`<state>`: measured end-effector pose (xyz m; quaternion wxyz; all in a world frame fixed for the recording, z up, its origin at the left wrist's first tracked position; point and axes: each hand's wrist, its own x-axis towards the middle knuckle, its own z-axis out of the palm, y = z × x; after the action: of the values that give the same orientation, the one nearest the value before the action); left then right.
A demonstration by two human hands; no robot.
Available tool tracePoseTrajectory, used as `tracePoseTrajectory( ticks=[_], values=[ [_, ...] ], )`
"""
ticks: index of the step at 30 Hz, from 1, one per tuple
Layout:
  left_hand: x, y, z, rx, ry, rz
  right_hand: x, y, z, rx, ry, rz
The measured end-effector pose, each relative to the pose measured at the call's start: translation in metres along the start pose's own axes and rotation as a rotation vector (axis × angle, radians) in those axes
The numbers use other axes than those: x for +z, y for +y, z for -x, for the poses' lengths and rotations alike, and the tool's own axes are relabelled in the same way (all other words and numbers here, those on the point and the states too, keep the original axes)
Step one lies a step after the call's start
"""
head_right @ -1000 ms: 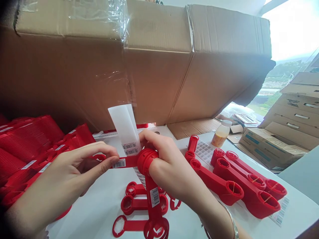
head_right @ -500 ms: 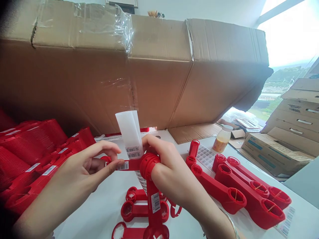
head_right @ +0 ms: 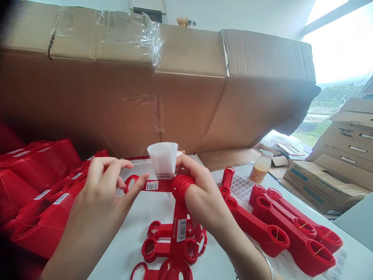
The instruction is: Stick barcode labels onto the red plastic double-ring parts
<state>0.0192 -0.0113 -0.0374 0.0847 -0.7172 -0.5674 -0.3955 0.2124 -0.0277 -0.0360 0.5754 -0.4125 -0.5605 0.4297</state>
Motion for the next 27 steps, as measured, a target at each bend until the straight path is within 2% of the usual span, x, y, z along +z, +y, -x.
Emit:
tracePoseTrajectory(
  ticks=[5, 9, 12, 21, 27],
  values=[
    [0.012, 0.009, 0.010, 0.154, 0.088, 0.071, 0.007, 0.000, -0.001, -0.047, 0.067, -0.028],
    [0.021, 0.016, 0.014, 0.110, 0.092, 0.112, 0.013, 0.000, 0.004, -0.178, 0.086, 0.023],
    [0.024, 0.017, 0.014, 0.072, 0.062, 0.209, 0.015, 0.002, 0.007, -0.209, 0.064, 0.017],
    [0.010, 0.009, 0.007, 0.073, -0.021, 0.399, 0.014, 0.003, 0.004, -0.214, 0.078, -0.030],
    [0.008, 0.005, 0.004, 0.080, 0.004, 0.470, 0.012, 0.000, 0.002, -0.194, 0.076, -0.058]
  ],
)
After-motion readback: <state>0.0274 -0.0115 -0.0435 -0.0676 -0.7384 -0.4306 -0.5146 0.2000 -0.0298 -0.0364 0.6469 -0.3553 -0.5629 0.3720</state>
